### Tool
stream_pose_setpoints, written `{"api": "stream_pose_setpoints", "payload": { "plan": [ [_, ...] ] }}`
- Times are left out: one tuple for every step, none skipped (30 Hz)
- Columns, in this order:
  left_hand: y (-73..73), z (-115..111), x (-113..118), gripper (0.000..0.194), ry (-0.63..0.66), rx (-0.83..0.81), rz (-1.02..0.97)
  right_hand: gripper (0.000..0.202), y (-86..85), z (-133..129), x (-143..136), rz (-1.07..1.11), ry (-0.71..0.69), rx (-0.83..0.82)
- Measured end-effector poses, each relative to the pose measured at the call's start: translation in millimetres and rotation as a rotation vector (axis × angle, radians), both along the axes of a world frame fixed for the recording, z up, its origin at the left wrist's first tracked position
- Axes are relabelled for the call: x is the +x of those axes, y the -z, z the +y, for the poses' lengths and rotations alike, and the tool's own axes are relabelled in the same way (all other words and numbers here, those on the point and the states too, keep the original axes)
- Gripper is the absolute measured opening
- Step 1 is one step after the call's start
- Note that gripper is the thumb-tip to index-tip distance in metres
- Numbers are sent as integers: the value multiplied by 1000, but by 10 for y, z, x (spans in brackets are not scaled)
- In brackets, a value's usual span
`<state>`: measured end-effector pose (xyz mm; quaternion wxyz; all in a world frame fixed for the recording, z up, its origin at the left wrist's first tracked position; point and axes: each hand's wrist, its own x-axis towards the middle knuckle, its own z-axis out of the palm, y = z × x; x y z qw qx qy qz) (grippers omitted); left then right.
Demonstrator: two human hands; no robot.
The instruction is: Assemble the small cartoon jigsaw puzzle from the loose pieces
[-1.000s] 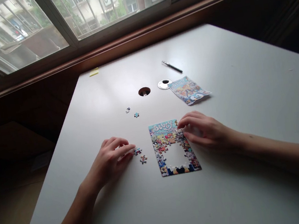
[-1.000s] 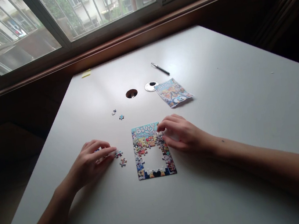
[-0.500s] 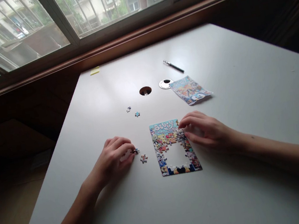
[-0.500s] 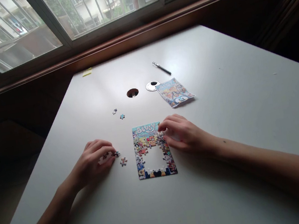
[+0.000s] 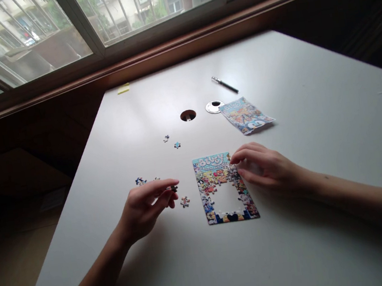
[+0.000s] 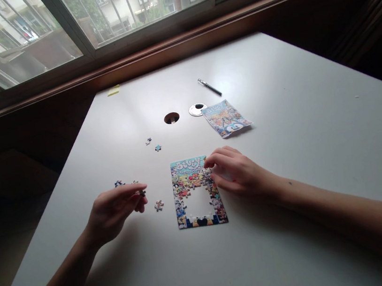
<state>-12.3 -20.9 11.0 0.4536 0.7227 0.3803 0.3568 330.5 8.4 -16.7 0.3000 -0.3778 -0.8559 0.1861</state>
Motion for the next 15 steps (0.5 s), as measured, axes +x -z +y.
{"api": "stream_pose_setpoints", "payload": {
  "plan": [
    [-6,-11,18,20,17,-43,-30,22,-2,0,-2,-1,2,0],
    [-11,-20,34,19,27,-87,-55,23,-5,0,-3,-3,4,-1],
    [-12,-27,46,17,34,-129,-76,23,-6,0,-3,-6,5,-2],
    [-12,-34,55,16,37,-165,-90,22,-7,0,-3,-6,6,0],
    [-10,-40,61,16,38,-192,-100,22,-7,0,-2,-6,5,1],
    [-8,-45,65,15,39,-211,-107,23,-6,1,-1,-6,2,2],
    [-8,-49,66,14,41,-230,-116,23,-5,2,-1,-7,0,2],
    [-11,-51,67,14,40,-251,-127,23,-4,3,0,-7,-3,0],
    [-18,-52,68,13,38,-275,-140,23,-3,3,0,-7,-5,-4],
    [-28,-52,68,11,36,-302,-154,23,-3,3,1,-6,-7,-7],
    [-40,-50,70,10,36,-333,-166,23,-2,2,0,-5,-7,-10],
    [-53,-46,71,9,40,-365,-175,23,-2,1,1,-3,-7,-11],
    [-64,-42,73,10,48,-396,-184,23,-2,0,1,-1,-7,-11],
    [-71,-38,74,11,58,-423,-190,23,-1,-1,1,1,-6,-10],
    [-74,-35,75,11,67,-443,-192,23,-1,-2,2,2,-5,-10]
  ]
}}
